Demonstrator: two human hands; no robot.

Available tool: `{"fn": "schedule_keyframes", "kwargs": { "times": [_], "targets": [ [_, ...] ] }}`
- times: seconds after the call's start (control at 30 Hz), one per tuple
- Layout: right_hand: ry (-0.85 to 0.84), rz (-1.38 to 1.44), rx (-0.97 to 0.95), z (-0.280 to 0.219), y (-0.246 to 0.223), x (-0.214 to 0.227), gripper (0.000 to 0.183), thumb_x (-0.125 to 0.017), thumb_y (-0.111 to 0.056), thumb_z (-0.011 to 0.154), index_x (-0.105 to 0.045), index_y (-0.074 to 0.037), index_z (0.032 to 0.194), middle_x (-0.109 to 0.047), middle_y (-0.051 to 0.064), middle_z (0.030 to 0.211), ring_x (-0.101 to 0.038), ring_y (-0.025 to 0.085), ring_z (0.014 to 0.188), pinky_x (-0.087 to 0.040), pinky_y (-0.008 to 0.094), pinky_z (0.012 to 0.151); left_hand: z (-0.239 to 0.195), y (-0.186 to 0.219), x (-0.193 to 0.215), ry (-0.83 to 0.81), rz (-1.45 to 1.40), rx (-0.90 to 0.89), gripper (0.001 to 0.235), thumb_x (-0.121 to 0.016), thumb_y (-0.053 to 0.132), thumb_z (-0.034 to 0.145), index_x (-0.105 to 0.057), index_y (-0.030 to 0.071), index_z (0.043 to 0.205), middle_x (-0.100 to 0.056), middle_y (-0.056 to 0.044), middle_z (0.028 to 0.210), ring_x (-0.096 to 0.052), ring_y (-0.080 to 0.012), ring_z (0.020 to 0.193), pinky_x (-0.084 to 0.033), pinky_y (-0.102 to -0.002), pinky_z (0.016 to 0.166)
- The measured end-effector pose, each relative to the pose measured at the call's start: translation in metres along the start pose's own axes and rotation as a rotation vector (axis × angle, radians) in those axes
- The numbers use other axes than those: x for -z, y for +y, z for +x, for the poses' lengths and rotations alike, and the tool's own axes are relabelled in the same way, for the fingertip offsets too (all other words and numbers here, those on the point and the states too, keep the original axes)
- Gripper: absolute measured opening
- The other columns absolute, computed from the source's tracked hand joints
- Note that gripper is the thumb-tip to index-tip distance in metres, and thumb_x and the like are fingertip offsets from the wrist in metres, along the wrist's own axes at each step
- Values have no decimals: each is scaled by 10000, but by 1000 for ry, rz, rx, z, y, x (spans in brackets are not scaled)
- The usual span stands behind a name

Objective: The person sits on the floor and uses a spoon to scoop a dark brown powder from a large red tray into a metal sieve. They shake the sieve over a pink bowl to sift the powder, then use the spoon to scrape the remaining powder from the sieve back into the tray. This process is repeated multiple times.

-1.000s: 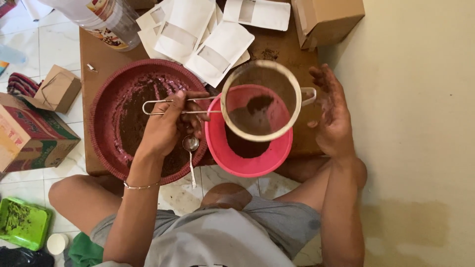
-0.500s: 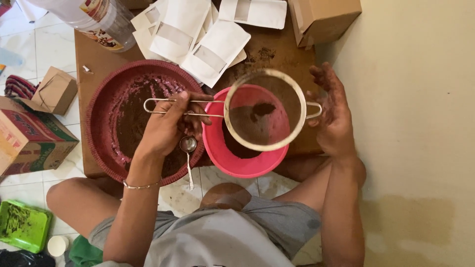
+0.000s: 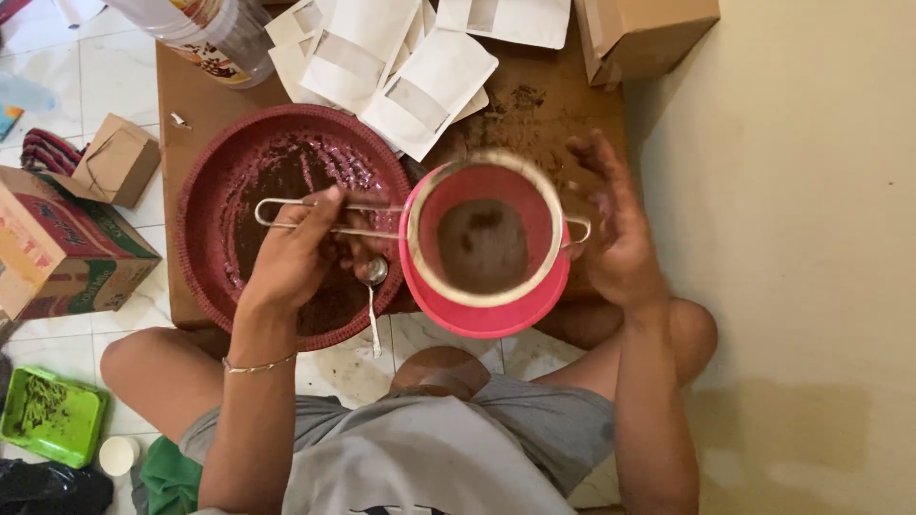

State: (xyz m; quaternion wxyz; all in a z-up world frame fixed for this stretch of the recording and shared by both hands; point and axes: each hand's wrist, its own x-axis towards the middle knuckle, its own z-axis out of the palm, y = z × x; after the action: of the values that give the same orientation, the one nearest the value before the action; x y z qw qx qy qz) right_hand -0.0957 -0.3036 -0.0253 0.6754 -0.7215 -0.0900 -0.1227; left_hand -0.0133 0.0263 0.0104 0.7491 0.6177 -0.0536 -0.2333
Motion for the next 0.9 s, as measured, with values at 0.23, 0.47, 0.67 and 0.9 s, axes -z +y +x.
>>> {"fn": "schedule_keyframes", "kwargs": {
  "times": [0.23,0.47,0.67,0.9],
  "targets": [
    [-57,56,-11,10,2,-28,1218,-829,-549,680,-220,-60,1615,-362,191,1606,-307,311,1511,-321,475,1202,-16,-8,45,49,-24,-49,472,-436,354,1093,-658,-43,1220,-722,-213,731,-716,-235,492,-480,-224,435],
    [-100,-11,5,20,-2,-45,1047,-754,-542,838,-233,-84,1622,-335,204,1628,-271,359,1526,-333,552,1180,-29,2,48,123,25,-65,482,-444,357,1092,-670,-61,1171,-701,-201,679,-709,-246,476,-471,-231,438],
    [-95,-27,-26,15,1,-49,1038,-765,-547,836,-255,-97,1621,-371,153,1623,-301,302,1523,-353,519,1169,-34,5,52,126,2,-78,481,-435,349,1094,-670,-61,1182,-702,-195,678,-710,-237,478,-475,-230,436],
    [-114,-154,-40,16,-2,-50,1013,-769,-486,866,-233,-76,1621,-350,195,1622,-278,341,1523,-349,554,1161,-32,1,57,136,-20,-38,453,-450,334,1095,-673,-54,1167,-703,-199,676,-709,-246,475,-468,-241,428]
  ]
}}
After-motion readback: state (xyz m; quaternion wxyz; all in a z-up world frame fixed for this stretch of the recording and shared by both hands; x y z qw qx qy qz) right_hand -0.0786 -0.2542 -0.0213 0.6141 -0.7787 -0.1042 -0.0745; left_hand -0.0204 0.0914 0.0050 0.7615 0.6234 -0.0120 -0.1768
